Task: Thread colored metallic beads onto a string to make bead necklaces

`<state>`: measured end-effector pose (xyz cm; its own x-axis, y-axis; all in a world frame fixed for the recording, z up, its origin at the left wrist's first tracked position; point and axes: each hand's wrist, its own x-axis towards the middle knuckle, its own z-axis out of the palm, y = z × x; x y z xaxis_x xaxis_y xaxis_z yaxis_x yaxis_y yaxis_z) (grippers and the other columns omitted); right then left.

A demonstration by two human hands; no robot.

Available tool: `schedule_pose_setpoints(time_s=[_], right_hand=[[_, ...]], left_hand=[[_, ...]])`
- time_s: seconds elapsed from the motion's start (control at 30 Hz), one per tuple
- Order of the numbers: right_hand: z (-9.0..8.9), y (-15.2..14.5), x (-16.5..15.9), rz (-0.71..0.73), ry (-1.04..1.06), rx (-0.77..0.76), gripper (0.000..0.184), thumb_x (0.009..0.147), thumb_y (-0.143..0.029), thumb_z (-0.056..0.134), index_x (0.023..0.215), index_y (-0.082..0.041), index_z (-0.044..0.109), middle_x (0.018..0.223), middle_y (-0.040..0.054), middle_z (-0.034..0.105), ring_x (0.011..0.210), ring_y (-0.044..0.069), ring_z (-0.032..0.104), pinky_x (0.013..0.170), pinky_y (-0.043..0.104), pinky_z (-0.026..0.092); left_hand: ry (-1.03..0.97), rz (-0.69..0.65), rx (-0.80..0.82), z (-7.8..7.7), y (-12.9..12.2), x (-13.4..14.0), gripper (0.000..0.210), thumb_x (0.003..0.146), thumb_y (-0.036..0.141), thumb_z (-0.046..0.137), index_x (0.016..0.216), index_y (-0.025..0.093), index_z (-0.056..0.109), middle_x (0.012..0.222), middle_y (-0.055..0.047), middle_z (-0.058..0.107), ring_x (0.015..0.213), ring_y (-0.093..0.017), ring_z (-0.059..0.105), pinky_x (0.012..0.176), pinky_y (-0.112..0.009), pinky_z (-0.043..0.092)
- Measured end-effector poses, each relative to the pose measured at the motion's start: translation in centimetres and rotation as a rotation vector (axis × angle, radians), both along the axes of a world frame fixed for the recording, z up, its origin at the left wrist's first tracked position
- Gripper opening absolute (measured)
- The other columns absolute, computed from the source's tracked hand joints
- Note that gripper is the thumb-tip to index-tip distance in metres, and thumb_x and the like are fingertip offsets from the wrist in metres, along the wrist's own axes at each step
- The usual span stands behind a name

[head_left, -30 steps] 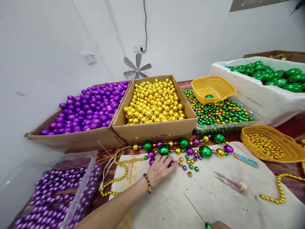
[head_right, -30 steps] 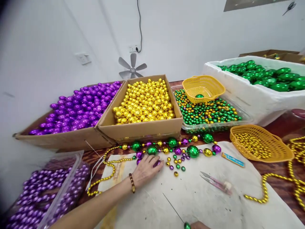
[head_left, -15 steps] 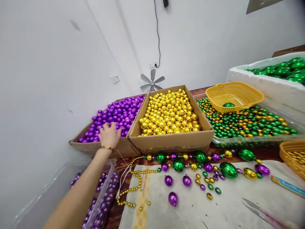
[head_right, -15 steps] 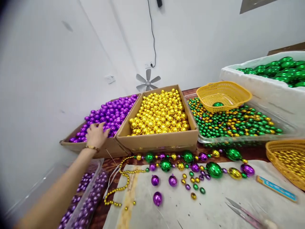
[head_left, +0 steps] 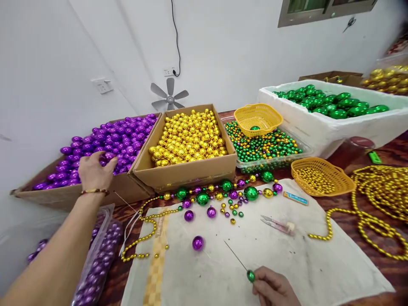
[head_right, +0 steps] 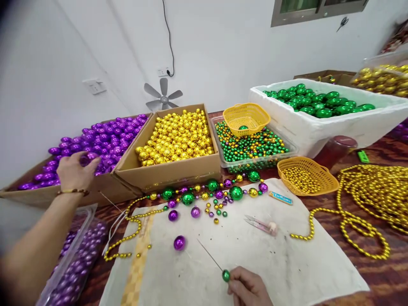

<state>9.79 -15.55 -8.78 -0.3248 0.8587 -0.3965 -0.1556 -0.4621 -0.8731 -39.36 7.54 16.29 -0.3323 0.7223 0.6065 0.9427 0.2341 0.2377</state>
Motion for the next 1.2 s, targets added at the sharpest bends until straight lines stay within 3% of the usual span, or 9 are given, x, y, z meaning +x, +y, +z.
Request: schedule_pose_setpoints(time_s=[0.07, 0.17, 0.27, 0.37, 0.53, 0.7, 0.83, 1.0, 1.2], right_hand=[[0.0, 0.0, 0.2, 0.005, 0.039, -0.007, 0.045, 0.081, -0.059, 0.063, 0.073, -0.014, 0.059, 0.04, -0.0053, 0.048, 0.031, 0.003, 0.031, 0.034, 0.015, 0.017], [0.1, 0.0, 0.4, -0.014, 0.086, -0.022, 0.045, 0.08, -0.058, 0.065, 0.073, -0.014, 0.059, 0.041, -0.0029, 0.054, 0.028, 0.002, 0.029, 0.031, 0.014, 0.019], [0.4, 0.2, 0.4, -0.027, 0.131, -0.035, 0.044, 0.08, -0.057, 0.067, 0.073, -0.014, 0.059, 0.04, -0.0025, 0.055, 0.026, 0.002, 0.029, 0.029, 0.013, 0.02], [0.7, 0.3, 0.4, -0.05, 0.157, -0.008, 0.041, 0.08, -0.053, 0.069, 0.073, -0.013, 0.061, 0.042, -0.0031, 0.055, 0.028, 0.002, 0.033, 0.03, 0.013, 0.023], [1.2, -0.2, 0.6, -0.072, 0.186, 0.035, 0.036, 0.081, -0.047, 0.07, 0.072, -0.013, 0.061, 0.045, -0.0026, 0.055, 0.033, 0.005, 0.039, 0.031, 0.014, 0.027], [2.6, -1.1, 1.1, -0.083, 0.239, 0.014, 0.032, 0.081, -0.043, 0.071, 0.075, -0.013, 0.063, 0.054, -0.0018, 0.059, 0.036, 0.005, 0.043, 0.033, 0.014, 0.029], [4.8, -1.5, 2.0, -0.068, 0.262, 0.057, 0.028, 0.083, -0.039, 0.07, 0.076, -0.013, 0.064, 0.059, -0.0007, 0.061, 0.041, 0.006, 0.048, 0.038, 0.016, 0.033], [5.4, -2.2, 3.0, -0.033, 0.191, 0.115, 0.029, 0.085, -0.04, 0.069, 0.077, -0.013, 0.065, 0.066, 0.0019, 0.064, 0.045, 0.007, 0.053, 0.042, 0.018, 0.035], [3.5, -3.9, 2.9, 0.023, 0.136, 0.091, 0.031, 0.085, -0.043, 0.067, 0.078, -0.014, 0.064, 0.066, 0.0021, 0.066, 0.043, 0.008, 0.057, 0.04, 0.016, 0.03]], left_hand=[[0.029, -0.142, 0.043, -1.9, -2.9, 5.1, 0.052, 0.088, 0.046, 0.055, 0.126, 0.011, 0.052, 0.114, -0.012, 0.054, 0.112, -0.031, 0.046, 0.1, -0.054, 0.036], [0.018, -0.505, -0.116, -7.9, -8.4, 14.2, 0.037, 0.087, 0.038, 0.059, 0.119, 0.019, 0.06, 0.105, -0.007, 0.061, 0.098, -0.024, 0.058, 0.09, -0.039, 0.049], [-0.069, -0.642, -0.233, -14.9, -12.5, 21.0, 0.038, 0.09, 0.029, 0.054, 0.127, 0.026, 0.054, 0.112, -0.008, 0.06, 0.094, -0.021, 0.063, 0.08, -0.034, 0.055], [-0.177, -0.642, -0.286, -19.0, -13.6, 24.0, 0.04, 0.09, 0.027, 0.052, 0.131, 0.026, 0.052, 0.111, -0.01, 0.059, 0.099, -0.024, 0.062, 0.083, -0.039, 0.055], [-0.273, -0.518, -0.216, -18.7, -13.2, 23.8, 0.042, 0.093, 0.033, 0.05, 0.134, 0.025, 0.05, 0.122, -0.012, 0.055, 0.11, -0.027, 0.057, 0.091, -0.044, 0.05], [-0.515, -0.261, -0.061, -18.1, -17.2, 22.6, 0.033, 0.096, 0.038, 0.04, 0.12, 0.023, 0.056, 0.114, -0.01, 0.061, 0.102, -0.025, 0.062, 0.082, -0.041, 0.053], [-0.462, -0.332, -0.154, -19.6, -20.4, 22.9, 0.034, 0.092, 0.04, 0.048, 0.121, 0.023, 0.057, 0.112, -0.01, 0.062, 0.103, -0.027, 0.06, 0.086, -0.045, 0.05], [-0.301, -0.387, -0.2, -21.3, -20.9, 23.8, 0.036, 0.088, 0.038, 0.055, 0.12, 0.023, 0.06, 0.108, -0.011, 0.063, 0.101, -0.031, 0.057, 0.091, -0.054, 0.046], [-0.757, -0.449, -0.132, -20.1, -22.2, 26.4, 0.05, 0.09, 0.034, 0.055, 0.138, 0.029, 0.044, 0.12, -0.009, 0.058, 0.098, -0.021, 0.063, 0.085, -0.039, 0.053]])
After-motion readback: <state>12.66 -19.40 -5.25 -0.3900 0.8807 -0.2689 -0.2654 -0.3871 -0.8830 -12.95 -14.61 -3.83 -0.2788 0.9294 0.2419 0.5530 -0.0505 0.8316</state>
